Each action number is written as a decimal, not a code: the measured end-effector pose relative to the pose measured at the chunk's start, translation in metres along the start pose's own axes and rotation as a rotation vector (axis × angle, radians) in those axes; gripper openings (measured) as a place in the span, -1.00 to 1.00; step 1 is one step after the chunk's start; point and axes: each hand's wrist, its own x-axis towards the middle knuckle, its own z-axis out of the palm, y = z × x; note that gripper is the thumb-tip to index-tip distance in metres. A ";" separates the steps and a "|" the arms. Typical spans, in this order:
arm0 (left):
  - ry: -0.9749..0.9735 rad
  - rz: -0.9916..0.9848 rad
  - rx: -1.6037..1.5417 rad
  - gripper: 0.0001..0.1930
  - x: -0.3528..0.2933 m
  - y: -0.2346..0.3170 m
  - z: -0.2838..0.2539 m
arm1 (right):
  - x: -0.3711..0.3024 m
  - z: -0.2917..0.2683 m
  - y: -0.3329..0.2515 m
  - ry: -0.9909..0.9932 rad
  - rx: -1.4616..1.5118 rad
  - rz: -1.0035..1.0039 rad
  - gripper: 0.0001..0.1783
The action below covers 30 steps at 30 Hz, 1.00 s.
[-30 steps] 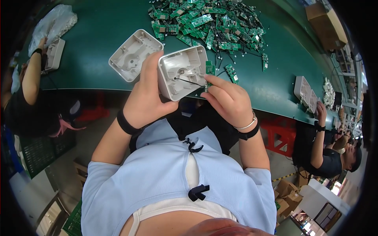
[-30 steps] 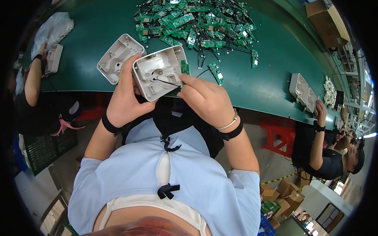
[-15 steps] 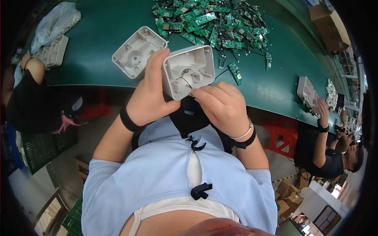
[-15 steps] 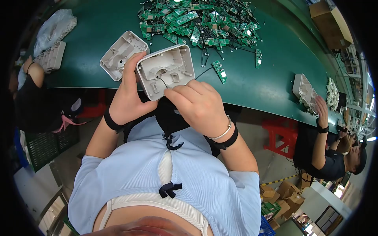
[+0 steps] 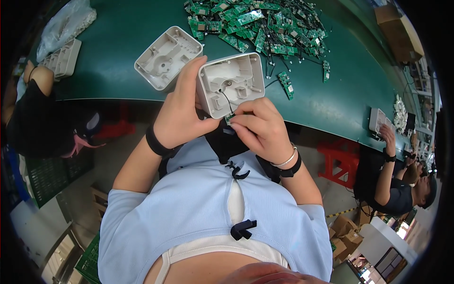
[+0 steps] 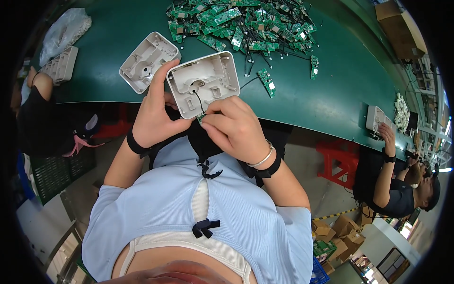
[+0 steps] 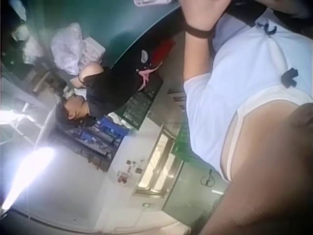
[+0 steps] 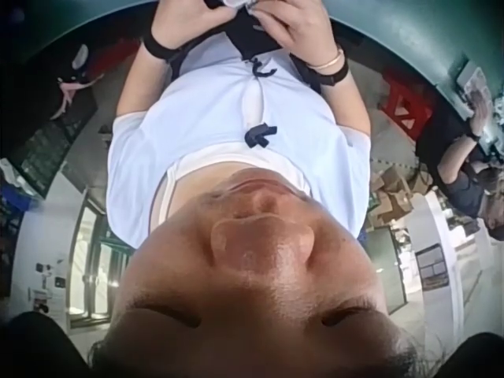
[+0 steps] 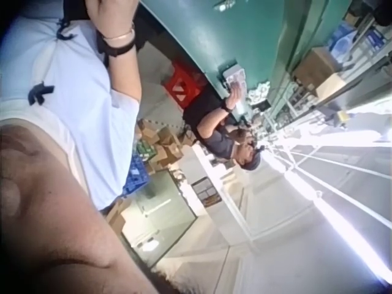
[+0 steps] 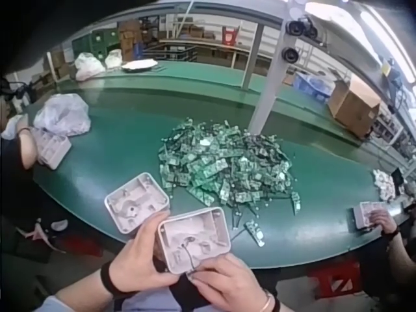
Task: The person assembles electronic devices by picking up a plastic housing and a circuit board, threading the board's wires through a hole, and pressing the board into place. They then set the unit aside and repeat the process with another housing and board.
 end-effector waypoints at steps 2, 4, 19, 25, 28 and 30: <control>-0.003 -0.004 -0.002 0.11 0.000 0.001 0.000 | -0.002 0.003 0.004 0.018 0.017 0.001 -0.72; -0.008 -0.005 -0.013 0.11 0.000 0.001 -0.001 | -0.003 0.006 0.005 0.040 0.108 0.094 -0.72; -0.038 0.031 -0.164 0.15 -0.013 0.001 0.005 | -0.002 -0.011 -0.010 -0.104 -0.206 0.011 -0.70; 0.167 0.248 0.181 0.18 -0.017 -0.005 -0.036 | -0.043 -0.079 0.002 0.047 -0.313 0.101 -0.70; 0.360 0.205 0.369 0.19 -0.016 -0.012 -0.074 | -0.081 -0.143 0.030 0.120 -0.572 0.307 -0.70; 0.455 0.149 0.424 0.19 -0.016 -0.017 -0.090 | -0.117 -0.190 0.063 0.151 -0.676 0.461 -0.70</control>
